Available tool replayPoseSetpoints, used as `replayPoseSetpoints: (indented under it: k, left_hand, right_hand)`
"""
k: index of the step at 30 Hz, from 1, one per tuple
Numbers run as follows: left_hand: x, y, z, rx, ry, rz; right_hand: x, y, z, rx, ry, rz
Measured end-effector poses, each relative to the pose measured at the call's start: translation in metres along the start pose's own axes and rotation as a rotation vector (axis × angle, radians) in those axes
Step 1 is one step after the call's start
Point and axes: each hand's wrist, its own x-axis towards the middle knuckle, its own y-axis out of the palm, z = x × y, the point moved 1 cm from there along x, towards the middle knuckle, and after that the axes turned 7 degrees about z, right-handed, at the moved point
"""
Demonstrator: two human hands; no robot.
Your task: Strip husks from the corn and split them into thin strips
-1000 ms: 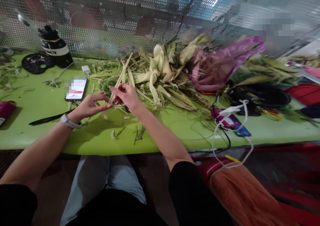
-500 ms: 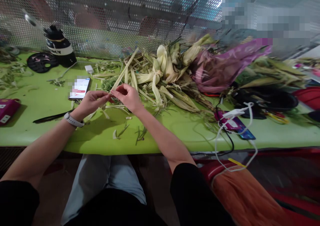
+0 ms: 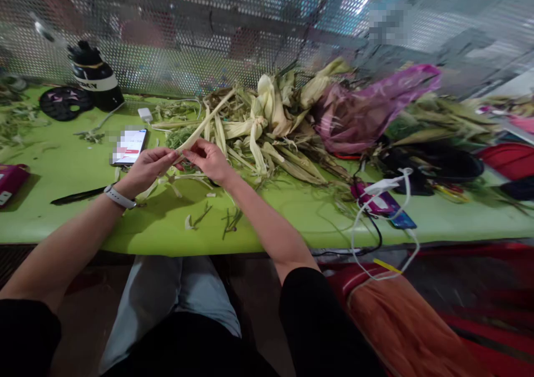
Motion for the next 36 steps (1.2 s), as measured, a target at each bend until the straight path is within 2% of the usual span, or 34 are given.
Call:
replayPoseSetpoints:
  k: [4, 8, 12, 15, 20, 22, 26, 28, 33, 36]
  left_hand:
    - [0.001, -0.002, 0.003, -0.011, 0.017, -0.027]
    - [-0.002, -0.002, 0.003, 0.081, -0.002, 0.042]
    - [-0.004, -0.001, 0.002, 0.107, -0.021, 0.157]
    - [-0.004, -0.003, 0.003, 0.13, 0.007, 0.234]
    - [-0.004, -0.005, 0.008, 0.222, -0.045, 0.357]
    - [-0.004, -0.005, 0.01, 0.201, -0.052, 0.356]
    - [-0.004, -0.003, 0.011, 0.165, -0.049, 0.332]
    - [-0.004, -0.003, 0.009, 0.184, -0.047, 0.326]
    - [-0.004, -0.005, 0.007, 0.204, -0.039, 0.306]
    - [-0.004, -0.006, 0.007, 0.174, -0.048, 0.252]
  right_hand:
    - [0.001, 0.001, -0.002, 0.035, 0.017, 0.015]
    - [0.001, 0.0, 0.0, 0.051, 0.078, -0.034]
    - [-0.003, 0.001, 0.007, 0.072, 0.052, -0.075]
    - [-0.005, 0.0, 0.009, 0.095, 0.059, -0.167]
    - [-0.004, -0.007, 0.004, 0.114, 0.07, -0.354]
    - [-0.003, -0.009, 0.003, 0.13, 0.074, -0.339]
    - [-0.004, -0.002, 0.004, 0.117, 0.148, -0.121]
    - [-0.005, 0.003, 0.005, 0.092, 0.168, -0.055]
    - [-0.006, 0.006, 0.005, 0.104, 0.132, -0.169]
    - [-0.006, 0.005, 0.003, 0.09, 0.146, -0.146]
